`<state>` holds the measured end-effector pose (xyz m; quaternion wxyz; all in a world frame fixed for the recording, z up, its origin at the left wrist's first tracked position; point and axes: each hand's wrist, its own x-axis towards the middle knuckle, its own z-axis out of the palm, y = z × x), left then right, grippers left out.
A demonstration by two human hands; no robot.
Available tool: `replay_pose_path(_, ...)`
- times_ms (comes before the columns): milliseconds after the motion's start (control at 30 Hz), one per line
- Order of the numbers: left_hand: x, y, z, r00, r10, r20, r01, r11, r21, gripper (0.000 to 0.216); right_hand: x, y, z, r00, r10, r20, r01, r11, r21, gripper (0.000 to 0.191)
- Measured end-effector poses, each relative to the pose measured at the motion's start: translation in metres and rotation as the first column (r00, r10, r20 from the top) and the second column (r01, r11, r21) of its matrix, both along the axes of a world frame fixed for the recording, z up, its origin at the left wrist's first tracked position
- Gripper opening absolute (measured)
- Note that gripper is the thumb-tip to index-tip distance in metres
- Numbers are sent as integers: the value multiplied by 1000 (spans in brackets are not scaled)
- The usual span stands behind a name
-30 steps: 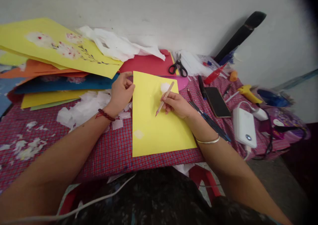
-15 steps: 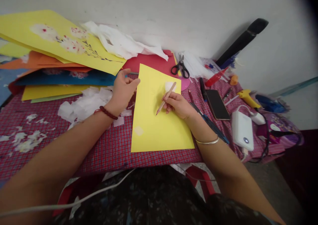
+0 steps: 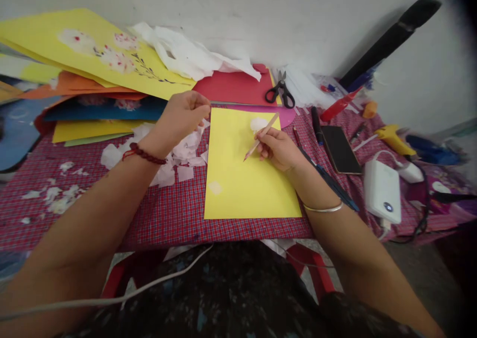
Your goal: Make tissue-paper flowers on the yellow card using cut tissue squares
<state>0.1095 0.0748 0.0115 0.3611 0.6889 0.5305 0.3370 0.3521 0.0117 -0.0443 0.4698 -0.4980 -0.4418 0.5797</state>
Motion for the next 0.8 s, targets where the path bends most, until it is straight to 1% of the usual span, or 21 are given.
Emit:
replay_pose_path(67,-11,-10,4,974,-102,-204,110,994,28,12,1,0,3,999,-33,-24,33,999,-18,22)
replay_pose_path(100,-15,-16,4,932,-167,-323,186,982,28,13,1,-1,4,999,-38,-33,37,999,-22,20)
replay_pose_path(167,-22,-26,1,794,-284,-537,347,938,17,15,1,-1,6,999,-28,-36,27,999,-31,17)
replay_pose_path(200,-25,-30,-2,724,-316,-613,414,910,20,17,1,-1,6,999,-20,-31,19,999,-36,16)
replay_pose_path(233,-27,-32,-5,671,-325,-666,463,886,34,20,0,-2,7,1000,-11,-24,10,999,-42,16)
replay_pose_path(267,-28,-34,-9,640,-321,-698,495,867,55,24,0,-2,7,1000,-2,-16,1,999,-46,16)
replay_pose_path(300,-29,-33,-12,627,-311,-715,510,857,74,27,0,-2,6,1000,5,-10,-6,999,-49,16)
replay_pose_path(367,-29,-30,-19,625,-306,-718,513,854,83,32,0,-2,5,1000,15,-4,-15,999,-43,17)
replay_pose_path(433,-27,-25,-24,656,-315,-686,490,869,69,33,0,-2,4,1000,30,3,-29,999,-31,18)
replay_pose_path(500,-25,-21,-30,720,-310,-621,427,903,44,29,1,-2,4,999,45,14,-45,999,-20,20)
replay_pose_path(600,-20,-17,-35,821,-262,-508,298,954,-11,12,2,-2,3,998,62,26,-62,998,-16,23)
replay_pose_path(667,-17,-17,-36,860,-238,-451,259,966,-16,3,3,-3,3,997,69,29,-68,998,-17,25)
replay_pose_path(733,-16,-17,-34,888,-218,-406,236,972,-4,11,3,-4,3,996,78,30,-78,997,-19,26)
replay_pose_path(800,-21,-18,-28,903,-193,-383,208,978,-3,14,4,-4,3,996,87,29,-86,996,-19,27)
